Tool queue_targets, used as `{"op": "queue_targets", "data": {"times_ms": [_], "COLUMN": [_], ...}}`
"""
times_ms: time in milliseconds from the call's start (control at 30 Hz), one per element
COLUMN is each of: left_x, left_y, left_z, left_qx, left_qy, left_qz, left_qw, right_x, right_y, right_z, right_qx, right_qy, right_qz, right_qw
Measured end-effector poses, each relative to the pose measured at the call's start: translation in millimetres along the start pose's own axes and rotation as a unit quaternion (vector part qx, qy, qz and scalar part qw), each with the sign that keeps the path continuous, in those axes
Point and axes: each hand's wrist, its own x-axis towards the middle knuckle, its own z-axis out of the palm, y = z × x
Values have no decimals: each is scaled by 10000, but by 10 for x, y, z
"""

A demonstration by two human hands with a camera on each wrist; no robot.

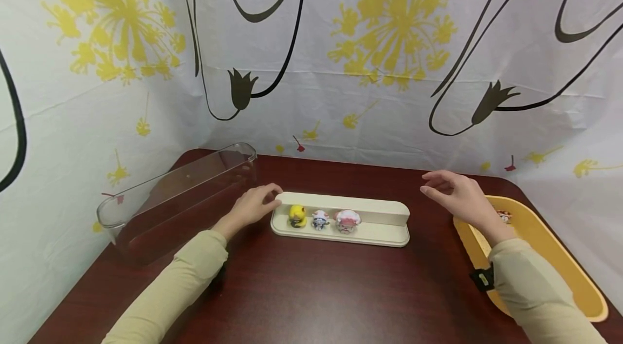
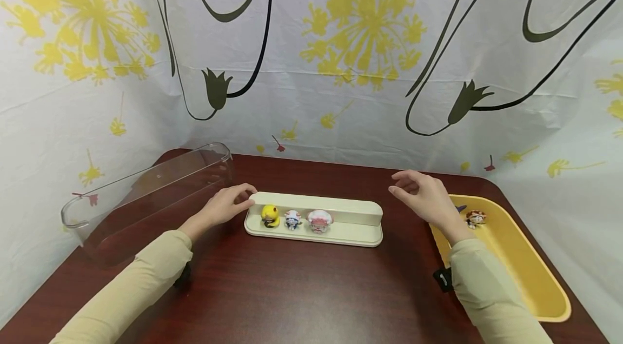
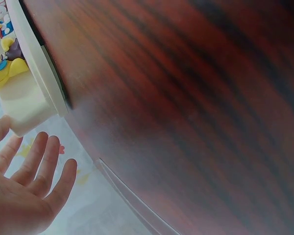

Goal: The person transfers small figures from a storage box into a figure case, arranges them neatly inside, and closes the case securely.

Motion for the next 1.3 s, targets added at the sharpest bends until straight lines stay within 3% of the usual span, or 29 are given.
{"op": "queue_targets", "data": {"times_ms": [233,667,1067,1300], "left_x": [-4,-1,-9,-9], "left_y": [0,-6,6,3], "left_z": [2,4,-3,2], "left_qx": [11,-4,34,19], "left_qy": [15,-17,-13,-19], "left_qz": [-32,-17,-30,-31], "left_qw": [10000,10000,10000,10000], "right_x": [-25,-44,-102,-143], "right_y": [75,205,477,573], "right_z": [-140,-449,-659,-690], "right_qx": [-98,-217,288,1048], "right_qy": [62,116,262,287], "right_qz": [38,525,818,830], "right_qw": [9999,9983,9959,9906]}}
